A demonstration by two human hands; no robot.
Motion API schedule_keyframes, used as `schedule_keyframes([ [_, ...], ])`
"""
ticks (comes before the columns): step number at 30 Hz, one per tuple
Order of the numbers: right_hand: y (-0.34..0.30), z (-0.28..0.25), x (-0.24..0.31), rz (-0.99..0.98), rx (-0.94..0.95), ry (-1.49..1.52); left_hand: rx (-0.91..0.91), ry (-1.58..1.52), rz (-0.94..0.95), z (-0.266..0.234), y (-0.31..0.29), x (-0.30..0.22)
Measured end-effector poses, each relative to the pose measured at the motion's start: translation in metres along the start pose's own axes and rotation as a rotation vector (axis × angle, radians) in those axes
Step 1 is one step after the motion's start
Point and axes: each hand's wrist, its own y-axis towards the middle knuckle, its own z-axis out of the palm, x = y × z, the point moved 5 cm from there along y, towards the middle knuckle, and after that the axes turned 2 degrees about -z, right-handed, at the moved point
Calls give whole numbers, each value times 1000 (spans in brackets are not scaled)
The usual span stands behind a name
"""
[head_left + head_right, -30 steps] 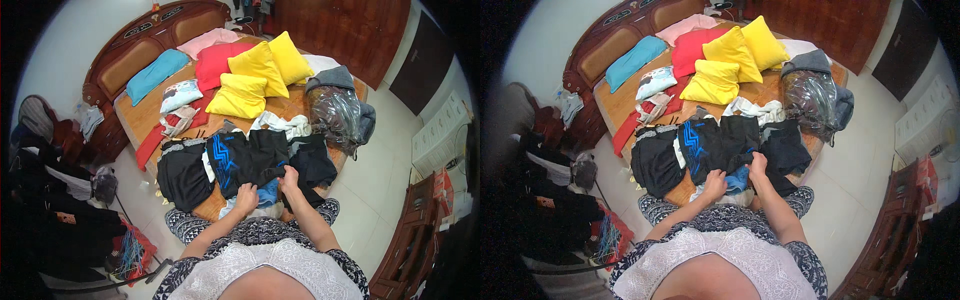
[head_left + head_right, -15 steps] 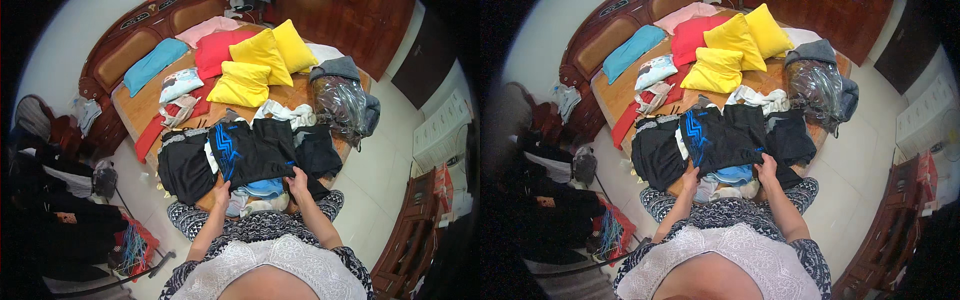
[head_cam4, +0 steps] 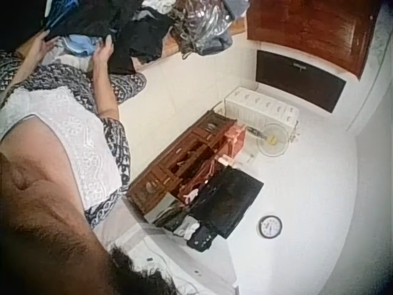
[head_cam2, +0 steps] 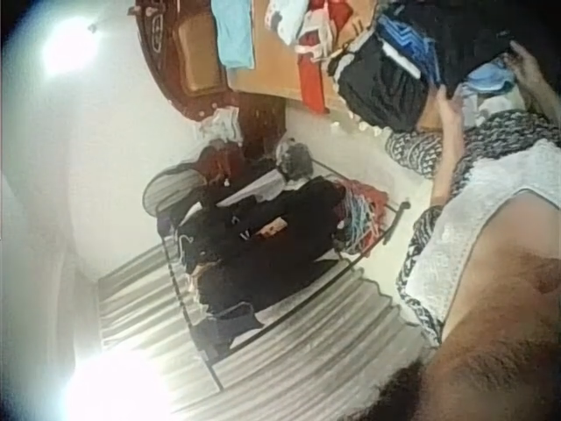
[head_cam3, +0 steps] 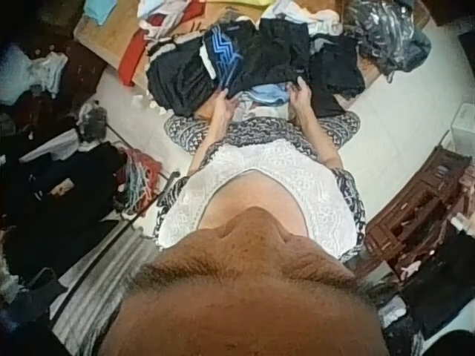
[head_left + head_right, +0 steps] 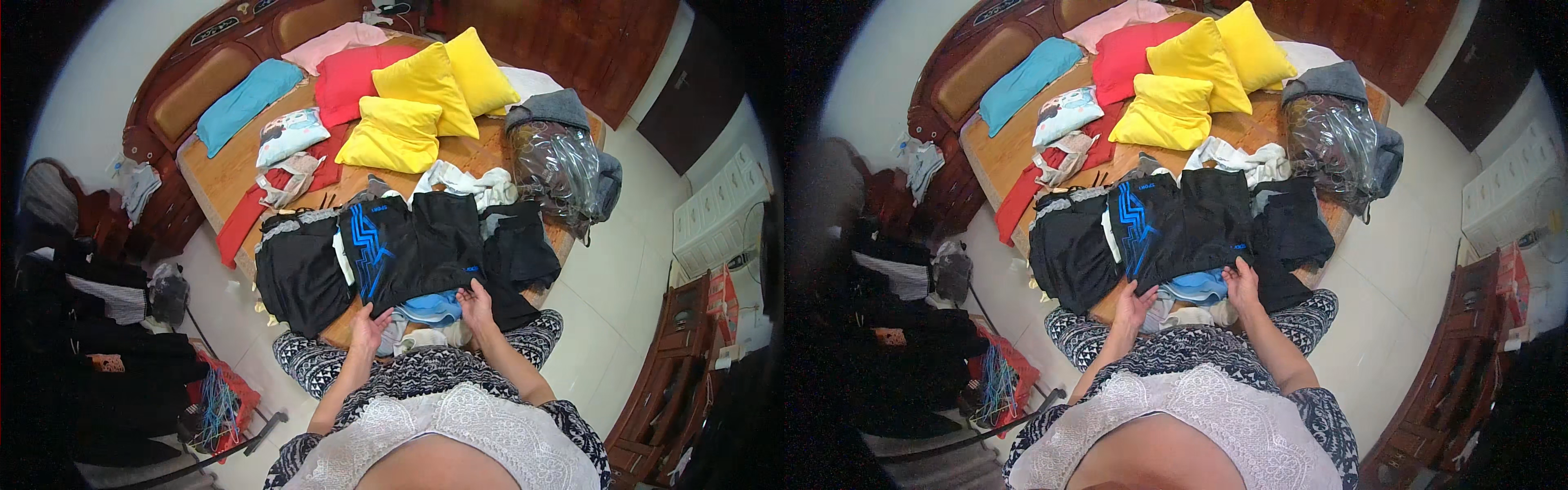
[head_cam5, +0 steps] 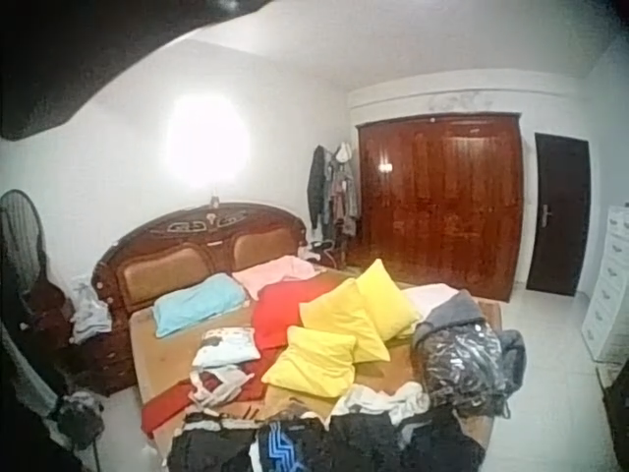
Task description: Sorting and inspecting various items of clothing on a bed.
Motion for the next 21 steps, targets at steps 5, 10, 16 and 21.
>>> schedule_keyframes([
  [5, 0, 6, 5, -34, -60, -113, -5, 49, 42, -10, 4, 0],
  [10, 14, 15, 19, -198, -273, -360, -25, 133, 125, -2, -3, -2],
  [16, 5, 147, 20, -832, 72, -1043, -34, 170, 130, 7, -10, -4],
  [21, -49, 207, -52, -1054, 862, -1485, -14, 116, 110, 2, -10, -1],
])
